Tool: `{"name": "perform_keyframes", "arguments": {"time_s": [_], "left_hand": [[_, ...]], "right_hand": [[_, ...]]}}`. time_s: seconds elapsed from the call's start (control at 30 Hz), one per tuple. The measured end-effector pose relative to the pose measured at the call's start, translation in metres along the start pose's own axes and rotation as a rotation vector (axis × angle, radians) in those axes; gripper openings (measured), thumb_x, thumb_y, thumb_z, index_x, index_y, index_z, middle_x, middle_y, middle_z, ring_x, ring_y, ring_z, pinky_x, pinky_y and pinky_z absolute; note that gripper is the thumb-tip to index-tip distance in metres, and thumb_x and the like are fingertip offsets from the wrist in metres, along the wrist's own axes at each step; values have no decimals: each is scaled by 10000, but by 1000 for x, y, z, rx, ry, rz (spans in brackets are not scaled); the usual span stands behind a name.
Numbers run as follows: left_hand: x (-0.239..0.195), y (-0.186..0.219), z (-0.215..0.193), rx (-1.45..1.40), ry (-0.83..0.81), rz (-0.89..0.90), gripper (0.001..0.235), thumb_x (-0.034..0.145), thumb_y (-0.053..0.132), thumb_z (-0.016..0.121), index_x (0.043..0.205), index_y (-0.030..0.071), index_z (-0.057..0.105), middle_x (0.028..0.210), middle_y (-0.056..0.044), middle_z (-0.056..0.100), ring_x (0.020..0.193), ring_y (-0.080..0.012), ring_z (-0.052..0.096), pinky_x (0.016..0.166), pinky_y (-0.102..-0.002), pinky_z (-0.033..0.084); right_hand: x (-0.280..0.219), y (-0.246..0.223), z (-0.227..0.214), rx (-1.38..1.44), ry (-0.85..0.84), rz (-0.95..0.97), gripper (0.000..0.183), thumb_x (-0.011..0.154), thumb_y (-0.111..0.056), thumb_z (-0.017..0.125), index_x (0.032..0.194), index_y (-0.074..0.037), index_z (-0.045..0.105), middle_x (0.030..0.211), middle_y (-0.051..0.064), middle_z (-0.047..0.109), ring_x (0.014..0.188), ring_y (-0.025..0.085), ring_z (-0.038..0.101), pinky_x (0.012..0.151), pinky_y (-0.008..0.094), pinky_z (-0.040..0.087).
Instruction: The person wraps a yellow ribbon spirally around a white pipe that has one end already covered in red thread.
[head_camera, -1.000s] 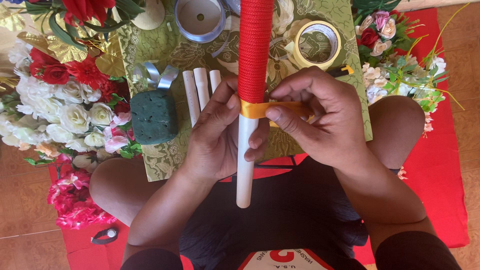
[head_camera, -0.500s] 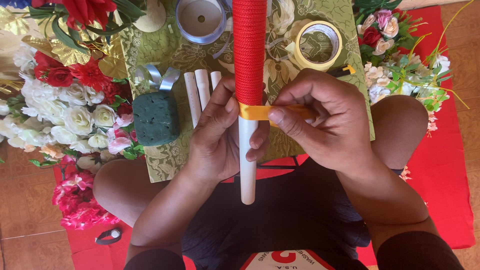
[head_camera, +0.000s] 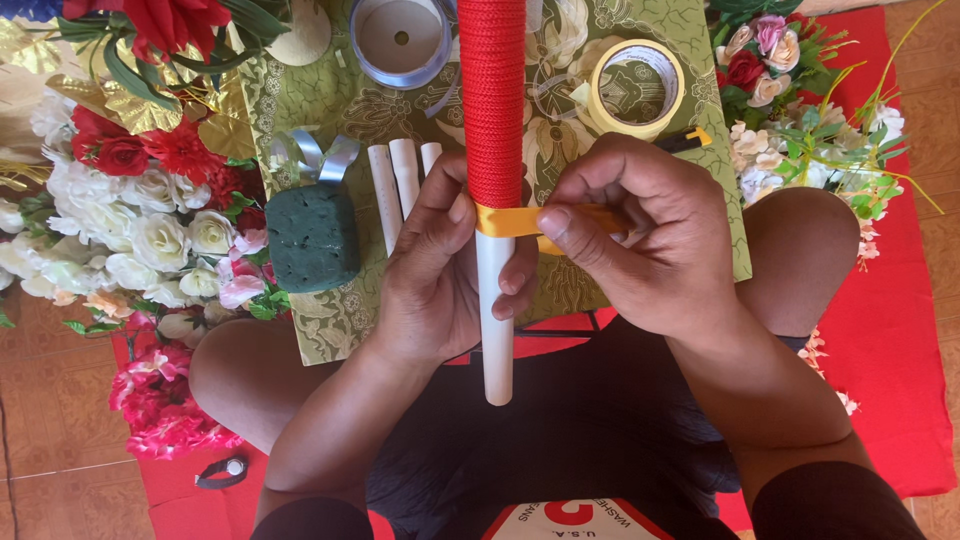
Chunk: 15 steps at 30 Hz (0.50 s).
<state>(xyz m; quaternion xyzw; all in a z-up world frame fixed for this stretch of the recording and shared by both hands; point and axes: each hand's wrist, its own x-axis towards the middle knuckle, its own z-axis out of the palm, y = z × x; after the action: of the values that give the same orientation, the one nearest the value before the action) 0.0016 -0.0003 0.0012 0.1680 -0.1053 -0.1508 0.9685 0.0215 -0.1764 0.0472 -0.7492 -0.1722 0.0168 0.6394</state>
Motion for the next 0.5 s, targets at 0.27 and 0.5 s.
{"name": "perform_keyframes", "arguments": {"time_s": [0.27, 0.5], "left_hand": [[-4, -1, -3, -46, 39, -23, 248, 1074, 165, 619, 1261, 76, 482, 1090, -155, 563, 712, -266, 546, 493, -338, 466], [-5, -2, -6, 34, 156, -42, 338, 1018, 198, 714, 1280, 76, 540, 1176, -87, 640, 996, -218, 628, 794, -386, 561]], "right_hand": [[7, 3, 6, 153, -81, 58, 127, 1014, -66, 649, 964, -36, 537, 743, 69, 621, 613, 139, 648, 537, 211, 477], [10, -2, 6, 222, -123, 77, 146, 993, -85, 654, 951, -1, 542, 858, 158, 681, 631, 196, 718, 581, 248, 624]]}}
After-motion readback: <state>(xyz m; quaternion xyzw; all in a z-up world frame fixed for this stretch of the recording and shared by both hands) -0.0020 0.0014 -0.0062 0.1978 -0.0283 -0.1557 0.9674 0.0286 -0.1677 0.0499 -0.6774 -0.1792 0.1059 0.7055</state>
